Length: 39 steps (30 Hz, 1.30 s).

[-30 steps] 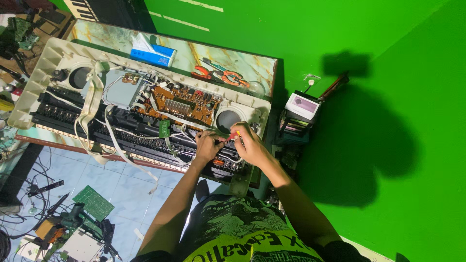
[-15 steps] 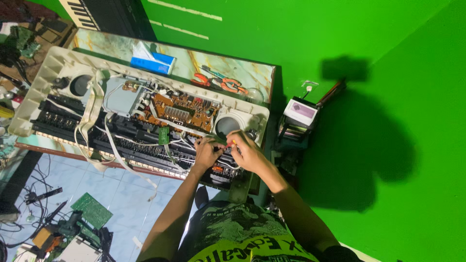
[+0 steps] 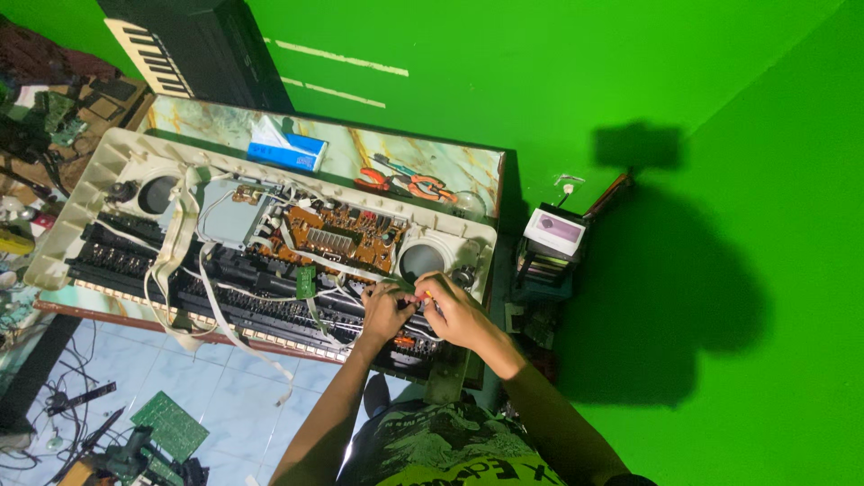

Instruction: The person unscrews and removes a internal speaker from an electronic keyboard using a screwdriver, and kemudian separates wires from the internal circuit board.

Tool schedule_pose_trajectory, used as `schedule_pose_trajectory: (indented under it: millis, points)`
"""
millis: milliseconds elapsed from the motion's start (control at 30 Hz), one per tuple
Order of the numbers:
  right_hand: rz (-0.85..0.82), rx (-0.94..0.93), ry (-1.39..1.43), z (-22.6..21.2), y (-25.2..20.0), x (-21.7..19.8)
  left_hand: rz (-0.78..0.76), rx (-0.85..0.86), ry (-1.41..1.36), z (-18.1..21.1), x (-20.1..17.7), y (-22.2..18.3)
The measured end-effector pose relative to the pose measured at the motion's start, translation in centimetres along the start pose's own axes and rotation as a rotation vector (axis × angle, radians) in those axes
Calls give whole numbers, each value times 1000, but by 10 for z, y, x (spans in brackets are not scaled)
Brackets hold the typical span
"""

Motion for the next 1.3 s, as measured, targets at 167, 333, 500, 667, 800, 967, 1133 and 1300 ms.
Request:
schedule_pose_trajectory:
  millis: [167,333,500,667,800,967,1133,1300]
  points:
    - [13,-10,-8,-2,2,-3,5,3,-12,4,-2,1]
    - [25,14,-4,-2,3,-4,1,12,2,5,-3,1]
    - [3,54,-15,-1,4,-4,-30,-10,-26,3,-3,1]
    - [16,31,-12,-1,2,-2,-26,-4,7,-1,2,0]
    - [31,37,19,1,1,0,13,36,2,-2,3,-1]
    - [33,18,2,5,-1,1,-10,26,-20,-5,4,-1]
    - [40,19,-19,1,0,1,-7,24,-14,-5,4,-1]
    - [25,35,-29,-9,6,-2,2,37,-16,-4,3,-2]
Point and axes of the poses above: each hand's wrist, its own y-axis towards the middle knuckle, its own x-axis out of the palm, z = x × y, the point moved 2 cm from there along y, towards the middle knuckle, and after that the axes turned 4 degrees about -x, right-handed, at the moved point
